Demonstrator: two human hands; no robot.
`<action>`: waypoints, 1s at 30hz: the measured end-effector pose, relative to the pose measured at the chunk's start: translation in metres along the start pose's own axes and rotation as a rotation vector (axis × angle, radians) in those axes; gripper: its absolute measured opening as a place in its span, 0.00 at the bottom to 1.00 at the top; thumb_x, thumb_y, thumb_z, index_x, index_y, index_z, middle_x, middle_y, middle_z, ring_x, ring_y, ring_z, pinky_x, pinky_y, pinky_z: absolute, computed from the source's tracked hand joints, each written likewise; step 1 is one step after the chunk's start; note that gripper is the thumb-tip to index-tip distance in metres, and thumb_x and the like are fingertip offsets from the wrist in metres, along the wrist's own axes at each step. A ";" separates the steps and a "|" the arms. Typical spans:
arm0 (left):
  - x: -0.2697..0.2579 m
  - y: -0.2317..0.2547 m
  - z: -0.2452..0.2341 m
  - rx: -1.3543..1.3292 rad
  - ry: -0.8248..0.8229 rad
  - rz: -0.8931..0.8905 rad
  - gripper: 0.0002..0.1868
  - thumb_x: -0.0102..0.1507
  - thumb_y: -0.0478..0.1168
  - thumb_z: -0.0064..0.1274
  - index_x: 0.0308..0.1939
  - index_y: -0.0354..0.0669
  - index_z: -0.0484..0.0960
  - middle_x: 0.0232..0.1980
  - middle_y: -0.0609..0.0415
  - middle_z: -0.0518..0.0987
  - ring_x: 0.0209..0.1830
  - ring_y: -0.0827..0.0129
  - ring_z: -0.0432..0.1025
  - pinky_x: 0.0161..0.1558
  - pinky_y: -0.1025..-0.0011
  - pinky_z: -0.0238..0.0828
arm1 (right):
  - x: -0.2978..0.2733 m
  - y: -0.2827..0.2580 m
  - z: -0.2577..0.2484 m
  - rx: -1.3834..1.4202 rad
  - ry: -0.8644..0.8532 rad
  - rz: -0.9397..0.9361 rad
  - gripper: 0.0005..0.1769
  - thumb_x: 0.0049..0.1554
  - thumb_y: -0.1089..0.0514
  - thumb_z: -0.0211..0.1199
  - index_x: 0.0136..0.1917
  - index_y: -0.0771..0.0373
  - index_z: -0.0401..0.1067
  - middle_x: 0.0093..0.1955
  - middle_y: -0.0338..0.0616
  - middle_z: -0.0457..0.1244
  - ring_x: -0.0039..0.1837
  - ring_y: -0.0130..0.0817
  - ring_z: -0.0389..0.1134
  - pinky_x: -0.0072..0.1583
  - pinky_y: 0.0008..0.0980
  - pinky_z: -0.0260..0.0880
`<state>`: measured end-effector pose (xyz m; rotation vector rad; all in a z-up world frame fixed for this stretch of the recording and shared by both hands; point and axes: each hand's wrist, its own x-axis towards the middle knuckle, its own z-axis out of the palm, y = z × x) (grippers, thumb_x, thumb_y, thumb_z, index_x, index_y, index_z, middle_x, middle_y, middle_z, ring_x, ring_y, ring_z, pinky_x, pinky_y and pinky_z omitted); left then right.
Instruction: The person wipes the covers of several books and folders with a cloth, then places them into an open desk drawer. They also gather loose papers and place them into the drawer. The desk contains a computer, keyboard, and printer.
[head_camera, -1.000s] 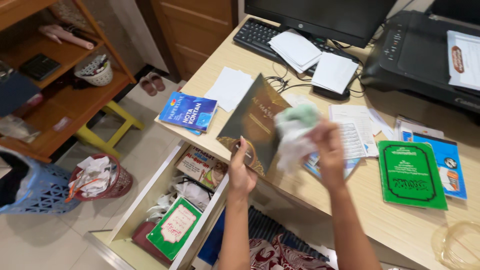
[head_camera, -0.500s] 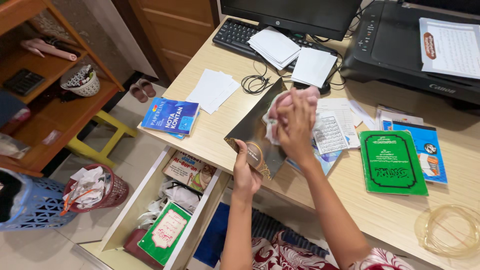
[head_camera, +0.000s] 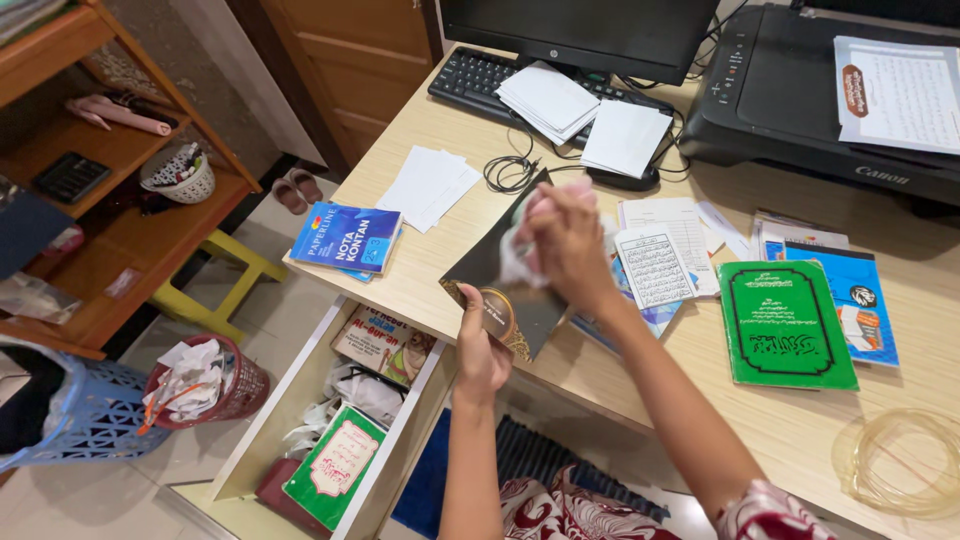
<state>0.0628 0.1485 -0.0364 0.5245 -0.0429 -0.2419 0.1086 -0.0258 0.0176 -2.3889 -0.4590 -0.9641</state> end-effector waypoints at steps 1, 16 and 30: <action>-0.003 0.001 -0.001 0.019 0.034 -0.025 0.23 0.76 0.58 0.41 0.58 0.41 0.71 0.48 0.53 0.76 0.46 0.68 0.74 0.45 0.66 0.75 | 0.002 0.013 0.001 0.003 -0.034 0.100 0.11 0.58 0.61 0.63 0.55 0.57 0.69 0.72 0.52 0.58 0.74 0.48 0.54 0.75 0.49 0.53; -0.006 -0.014 0.031 0.429 0.148 0.086 0.22 0.59 0.45 0.69 0.42 0.35 0.73 0.34 0.56 0.78 0.28 0.72 0.72 0.36 0.70 0.73 | -0.083 0.072 0.018 1.894 0.259 0.824 0.24 0.63 0.50 0.54 0.68 0.64 0.65 0.66 0.50 0.65 0.64 0.41 0.68 0.65 0.40 0.71; -0.006 -0.002 -0.002 0.541 0.116 0.154 0.24 0.75 0.41 0.59 0.44 0.14 0.72 0.37 0.44 0.68 0.37 0.61 0.57 0.39 0.63 0.53 | -0.083 -0.030 -0.020 1.881 0.367 0.976 0.24 0.68 0.46 0.48 0.69 0.63 0.66 0.66 0.48 0.64 0.66 0.43 0.66 0.70 0.46 0.66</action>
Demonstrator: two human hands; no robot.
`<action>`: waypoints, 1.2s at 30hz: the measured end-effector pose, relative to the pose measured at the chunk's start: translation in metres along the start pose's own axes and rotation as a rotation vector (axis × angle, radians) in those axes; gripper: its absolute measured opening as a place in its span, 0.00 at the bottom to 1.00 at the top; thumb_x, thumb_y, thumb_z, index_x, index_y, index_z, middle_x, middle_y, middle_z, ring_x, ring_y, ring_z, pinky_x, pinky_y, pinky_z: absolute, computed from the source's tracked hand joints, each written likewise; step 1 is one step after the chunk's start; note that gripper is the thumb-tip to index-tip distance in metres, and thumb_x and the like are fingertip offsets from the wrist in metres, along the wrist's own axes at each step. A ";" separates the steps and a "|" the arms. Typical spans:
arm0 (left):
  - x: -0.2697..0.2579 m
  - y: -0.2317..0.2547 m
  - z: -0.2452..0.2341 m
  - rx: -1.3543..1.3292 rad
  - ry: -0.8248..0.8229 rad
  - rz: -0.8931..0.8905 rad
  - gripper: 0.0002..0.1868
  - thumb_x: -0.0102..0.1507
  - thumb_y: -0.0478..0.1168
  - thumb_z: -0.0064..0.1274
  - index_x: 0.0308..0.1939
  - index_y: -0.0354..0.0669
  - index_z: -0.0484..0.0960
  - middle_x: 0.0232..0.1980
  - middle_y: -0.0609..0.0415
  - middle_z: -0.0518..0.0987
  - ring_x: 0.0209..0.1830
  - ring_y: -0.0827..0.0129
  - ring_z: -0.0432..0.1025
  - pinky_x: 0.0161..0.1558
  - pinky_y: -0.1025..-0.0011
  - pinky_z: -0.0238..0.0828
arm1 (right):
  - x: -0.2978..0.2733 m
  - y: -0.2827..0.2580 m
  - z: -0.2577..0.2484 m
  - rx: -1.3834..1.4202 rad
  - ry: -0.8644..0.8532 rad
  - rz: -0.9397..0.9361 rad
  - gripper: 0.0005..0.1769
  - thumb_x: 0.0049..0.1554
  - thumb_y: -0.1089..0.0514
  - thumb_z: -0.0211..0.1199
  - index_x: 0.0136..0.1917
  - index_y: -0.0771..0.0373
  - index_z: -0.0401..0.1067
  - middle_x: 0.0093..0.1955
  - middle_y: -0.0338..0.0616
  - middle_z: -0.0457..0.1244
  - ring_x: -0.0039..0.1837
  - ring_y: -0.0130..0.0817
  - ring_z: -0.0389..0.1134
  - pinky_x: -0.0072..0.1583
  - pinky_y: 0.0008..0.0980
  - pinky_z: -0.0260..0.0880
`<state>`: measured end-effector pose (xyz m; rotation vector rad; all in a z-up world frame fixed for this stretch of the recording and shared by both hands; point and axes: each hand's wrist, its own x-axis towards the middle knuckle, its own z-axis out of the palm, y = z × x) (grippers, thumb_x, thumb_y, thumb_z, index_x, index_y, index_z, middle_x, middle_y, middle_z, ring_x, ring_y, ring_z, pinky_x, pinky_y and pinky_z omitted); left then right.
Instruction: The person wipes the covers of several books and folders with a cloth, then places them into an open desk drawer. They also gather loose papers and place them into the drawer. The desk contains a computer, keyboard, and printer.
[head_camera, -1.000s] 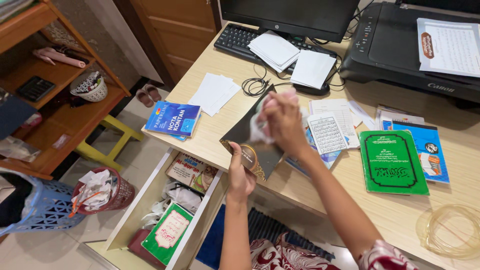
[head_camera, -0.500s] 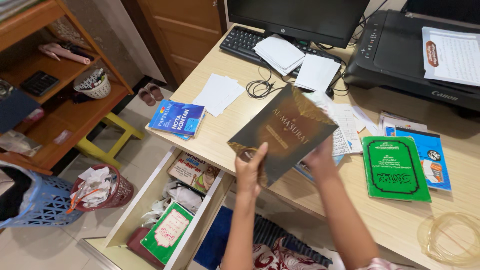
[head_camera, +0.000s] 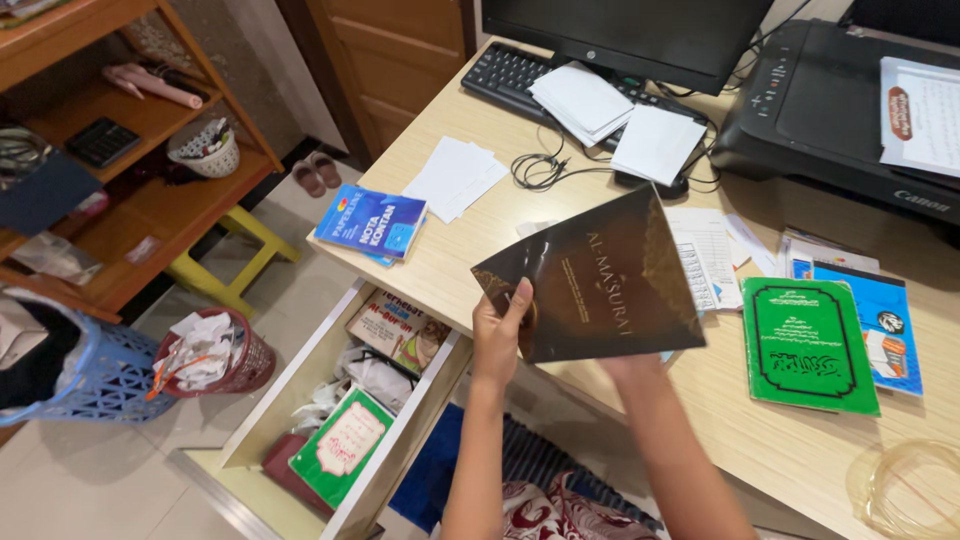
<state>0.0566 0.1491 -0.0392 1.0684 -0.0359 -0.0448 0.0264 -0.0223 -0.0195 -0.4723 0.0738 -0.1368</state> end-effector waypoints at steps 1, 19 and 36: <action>-0.001 -0.005 -0.003 -0.044 0.020 0.039 0.20 0.72 0.42 0.58 0.47 0.21 0.75 0.41 0.48 0.72 0.40 0.66 0.62 0.42 0.68 0.58 | 0.011 -0.018 0.005 -0.011 0.031 0.005 0.26 0.67 0.45 0.47 0.69 0.66 0.66 0.66 0.50 0.65 0.65 0.43 0.67 0.68 0.44 0.66; -0.008 0.068 -0.089 -0.229 0.254 0.313 0.18 0.66 0.36 0.58 0.60 0.39 0.76 0.53 0.57 0.81 0.50 0.76 0.73 0.52 0.74 0.70 | 0.073 0.047 0.016 -1.773 0.014 -0.725 0.36 0.62 0.54 0.66 0.76 0.66 0.54 0.76 0.62 0.46 0.80 0.54 0.41 0.79 0.56 0.35; -0.083 0.144 -0.249 0.409 0.203 0.389 0.10 0.59 0.25 0.64 0.44 0.35 0.87 0.42 0.54 0.84 0.44 0.74 0.76 0.49 0.76 0.71 | -0.007 0.210 0.100 -0.482 -0.326 0.792 0.55 0.55 0.24 0.44 0.84 0.52 0.33 0.74 0.50 0.53 0.69 0.46 0.59 0.62 0.57 0.71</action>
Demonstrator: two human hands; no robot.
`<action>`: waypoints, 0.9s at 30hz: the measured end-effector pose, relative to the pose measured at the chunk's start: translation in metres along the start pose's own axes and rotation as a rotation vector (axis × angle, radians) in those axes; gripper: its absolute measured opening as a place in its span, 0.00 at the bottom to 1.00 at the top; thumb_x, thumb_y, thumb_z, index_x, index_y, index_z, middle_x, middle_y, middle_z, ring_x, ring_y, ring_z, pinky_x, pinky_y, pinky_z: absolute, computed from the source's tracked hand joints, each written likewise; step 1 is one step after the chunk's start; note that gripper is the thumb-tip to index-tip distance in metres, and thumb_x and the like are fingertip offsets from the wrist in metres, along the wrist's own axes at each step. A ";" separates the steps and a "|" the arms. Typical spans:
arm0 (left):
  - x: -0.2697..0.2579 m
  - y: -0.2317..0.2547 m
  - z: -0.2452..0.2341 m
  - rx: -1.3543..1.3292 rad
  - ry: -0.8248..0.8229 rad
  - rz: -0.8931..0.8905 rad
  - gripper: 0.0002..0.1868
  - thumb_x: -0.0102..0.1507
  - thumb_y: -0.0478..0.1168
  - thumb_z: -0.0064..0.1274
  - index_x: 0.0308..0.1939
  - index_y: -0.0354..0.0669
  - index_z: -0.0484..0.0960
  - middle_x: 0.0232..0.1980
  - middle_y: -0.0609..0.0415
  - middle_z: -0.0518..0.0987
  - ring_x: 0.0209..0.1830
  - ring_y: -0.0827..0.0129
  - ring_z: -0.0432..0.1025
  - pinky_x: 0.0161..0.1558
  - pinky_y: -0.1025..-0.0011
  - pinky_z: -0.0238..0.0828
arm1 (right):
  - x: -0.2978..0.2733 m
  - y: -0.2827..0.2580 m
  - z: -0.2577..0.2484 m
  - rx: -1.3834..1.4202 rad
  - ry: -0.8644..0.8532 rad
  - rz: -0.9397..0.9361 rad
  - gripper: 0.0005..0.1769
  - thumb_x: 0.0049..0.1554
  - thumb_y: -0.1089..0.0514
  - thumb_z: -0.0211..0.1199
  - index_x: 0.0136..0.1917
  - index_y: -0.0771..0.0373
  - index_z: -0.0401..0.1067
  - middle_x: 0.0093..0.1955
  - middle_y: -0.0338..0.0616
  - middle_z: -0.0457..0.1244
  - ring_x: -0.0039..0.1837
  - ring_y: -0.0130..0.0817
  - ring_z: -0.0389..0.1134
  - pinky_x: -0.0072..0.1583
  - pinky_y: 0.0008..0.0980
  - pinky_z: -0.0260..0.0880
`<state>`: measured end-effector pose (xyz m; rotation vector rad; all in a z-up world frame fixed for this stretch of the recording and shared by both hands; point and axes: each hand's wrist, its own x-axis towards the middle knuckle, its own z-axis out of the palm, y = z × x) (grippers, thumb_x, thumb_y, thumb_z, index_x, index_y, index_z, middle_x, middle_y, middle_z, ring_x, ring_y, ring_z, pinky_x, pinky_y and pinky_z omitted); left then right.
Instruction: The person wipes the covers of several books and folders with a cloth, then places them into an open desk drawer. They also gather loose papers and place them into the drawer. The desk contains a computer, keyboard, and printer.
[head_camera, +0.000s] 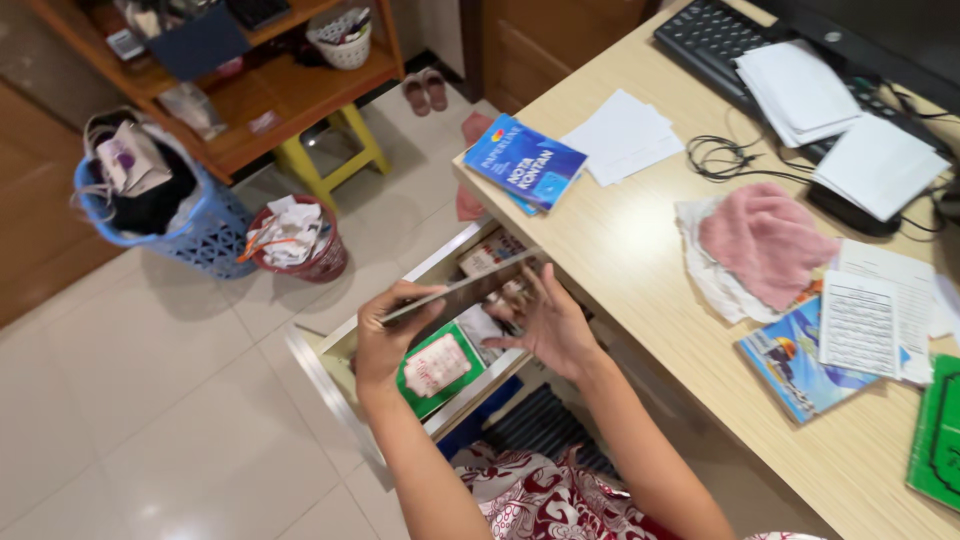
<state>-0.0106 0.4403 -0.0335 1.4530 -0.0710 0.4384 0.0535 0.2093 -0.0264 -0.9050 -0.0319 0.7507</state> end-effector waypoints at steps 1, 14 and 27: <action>-0.002 0.004 -0.007 0.086 -0.062 -0.012 0.13 0.57 0.23 0.64 0.43 0.36 0.87 0.43 0.54 0.85 0.44 0.74 0.77 0.50 0.76 0.73 | 0.004 0.007 0.001 0.098 -0.035 0.051 0.55 0.54 0.23 0.43 0.82 0.54 0.34 0.74 0.51 0.52 0.71 0.51 0.58 0.63 0.62 0.70; 0.032 -0.075 0.023 0.834 -0.368 -0.171 0.38 0.49 0.21 0.57 0.56 0.67 0.83 0.64 0.67 0.80 0.72 0.66 0.64 0.78 0.46 0.23 | 0.087 0.105 -0.116 0.355 0.519 -0.203 0.14 0.61 0.64 0.57 0.58 0.75 0.63 0.59 0.57 0.64 0.58 0.44 0.69 0.64 0.40 0.72; 0.039 -0.123 0.030 1.066 -0.344 -0.046 0.37 0.44 0.39 0.74 0.58 0.57 0.81 0.68 0.55 0.72 0.71 0.59 0.61 0.78 0.51 0.34 | 0.071 0.128 -0.096 -1.302 0.615 -0.161 0.48 0.59 0.48 0.63 0.81 0.70 0.43 0.83 0.76 0.33 0.84 0.63 0.33 0.78 0.52 0.41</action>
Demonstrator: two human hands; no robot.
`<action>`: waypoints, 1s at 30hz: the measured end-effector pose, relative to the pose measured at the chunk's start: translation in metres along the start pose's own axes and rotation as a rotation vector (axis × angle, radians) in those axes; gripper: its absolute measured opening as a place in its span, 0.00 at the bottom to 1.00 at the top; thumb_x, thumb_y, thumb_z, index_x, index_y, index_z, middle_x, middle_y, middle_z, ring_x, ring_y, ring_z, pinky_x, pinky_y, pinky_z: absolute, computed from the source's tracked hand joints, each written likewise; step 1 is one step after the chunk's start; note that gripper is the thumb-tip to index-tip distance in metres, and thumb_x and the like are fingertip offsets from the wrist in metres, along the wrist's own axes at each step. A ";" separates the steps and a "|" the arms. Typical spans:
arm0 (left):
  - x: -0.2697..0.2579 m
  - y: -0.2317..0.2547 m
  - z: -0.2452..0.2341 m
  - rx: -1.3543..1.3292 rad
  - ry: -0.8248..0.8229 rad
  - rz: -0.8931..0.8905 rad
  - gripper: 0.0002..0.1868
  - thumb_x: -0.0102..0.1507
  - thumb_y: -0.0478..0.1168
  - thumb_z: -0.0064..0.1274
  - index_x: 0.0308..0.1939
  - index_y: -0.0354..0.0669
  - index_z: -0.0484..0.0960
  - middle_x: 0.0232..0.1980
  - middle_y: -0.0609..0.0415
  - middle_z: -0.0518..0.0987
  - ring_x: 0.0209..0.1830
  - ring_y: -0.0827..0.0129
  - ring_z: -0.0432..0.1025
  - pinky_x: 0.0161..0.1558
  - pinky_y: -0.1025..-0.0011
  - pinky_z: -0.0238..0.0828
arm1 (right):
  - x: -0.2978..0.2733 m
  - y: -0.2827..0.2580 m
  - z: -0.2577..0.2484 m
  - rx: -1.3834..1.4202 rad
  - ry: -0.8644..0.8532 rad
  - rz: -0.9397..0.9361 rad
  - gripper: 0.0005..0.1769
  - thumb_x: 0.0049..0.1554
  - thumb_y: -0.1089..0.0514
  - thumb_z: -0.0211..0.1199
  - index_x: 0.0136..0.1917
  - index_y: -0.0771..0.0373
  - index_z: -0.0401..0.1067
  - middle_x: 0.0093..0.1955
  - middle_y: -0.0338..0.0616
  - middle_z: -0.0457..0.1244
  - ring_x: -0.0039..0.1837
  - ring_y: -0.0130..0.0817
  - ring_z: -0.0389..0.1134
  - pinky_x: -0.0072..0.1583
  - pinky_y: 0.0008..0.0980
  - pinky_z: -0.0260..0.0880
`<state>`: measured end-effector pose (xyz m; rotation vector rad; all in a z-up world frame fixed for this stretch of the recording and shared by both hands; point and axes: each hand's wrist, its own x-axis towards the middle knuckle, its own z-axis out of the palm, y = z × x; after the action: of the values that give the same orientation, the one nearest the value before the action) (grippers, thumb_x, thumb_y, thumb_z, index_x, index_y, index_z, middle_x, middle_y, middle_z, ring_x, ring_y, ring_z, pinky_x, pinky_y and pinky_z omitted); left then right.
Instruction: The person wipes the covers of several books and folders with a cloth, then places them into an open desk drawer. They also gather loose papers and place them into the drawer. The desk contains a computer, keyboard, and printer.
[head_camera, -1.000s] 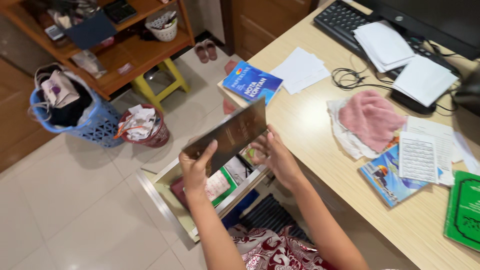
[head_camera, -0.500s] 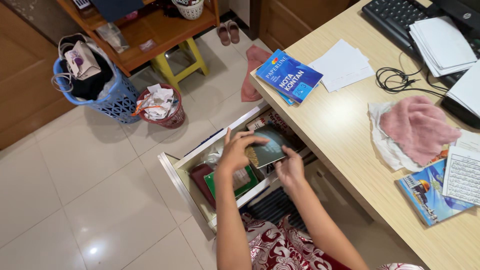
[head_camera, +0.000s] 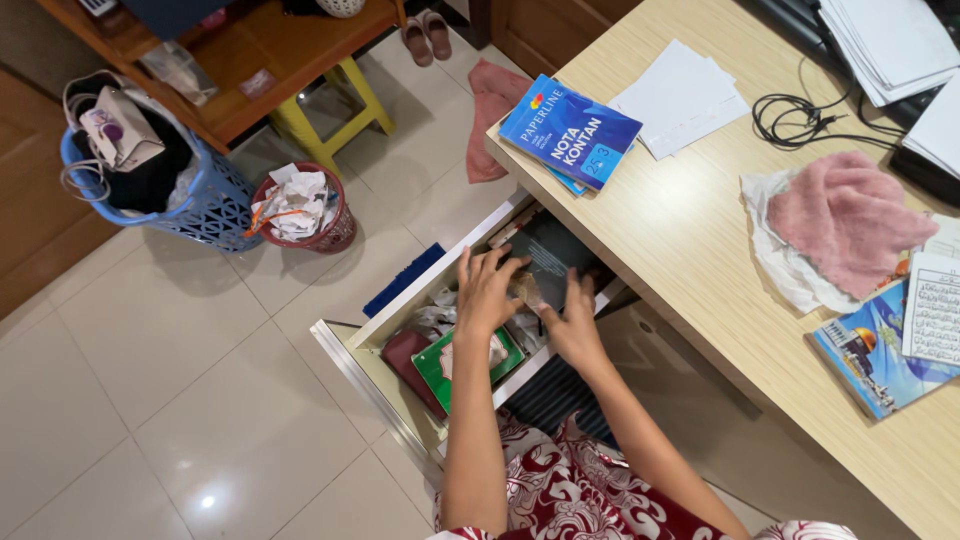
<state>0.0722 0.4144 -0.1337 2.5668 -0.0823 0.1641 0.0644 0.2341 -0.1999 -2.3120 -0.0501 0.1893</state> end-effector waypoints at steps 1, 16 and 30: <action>0.000 0.000 -0.002 -0.023 0.003 0.009 0.36 0.44 0.39 0.74 0.57 0.58 0.83 0.67 0.56 0.73 0.71 0.59 0.61 0.78 0.51 0.35 | 0.001 -0.002 0.001 -0.114 -0.029 -0.032 0.48 0.60 0.47 0.63 0.81 0.70 0.44 0.83 0.75 0.33 0.85 0.65 0.29 0.80 0.54 0.34; -0.002 -0.028 -0.013 -0.172 0.046 0.107 0.13 0.49 0.37 0.69 0.37 0.52 0.89 0.54 0.64 0.84 0.65 0.65 0.69 0.77 0.53 0.40 | -0.036 -0.082 -0.018 -0.082 -0.057 -0.241 0.29 0.55 0.61 0.65 0.69 0.57 0.65 0.66 0.42 0.64 0.72 0.40 0.61 0.76 0.60 0.42; -0.026 0.006 -0.166 -0.326 0.065 -0.190 0.08 0.61 0.44 0.59 0.42 0.48 0.84 0.36 0.53 0.86 0.33 0.54 0.80 0.32 0.61 0.71 | -0.052 -0.094 -0.002 0.190 0.532 -0.361 0.49 0.55 0.61 0.69 0.80 0.66 0.42 0.85 0.58 0.33 0.85 0.53 0.35 0.82 0.51 0.38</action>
<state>0.0292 0.4995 0.0049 2.2268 0.1476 0.1484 0.0158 0.2913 -0.1234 -2.0522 -0.1685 -0.5778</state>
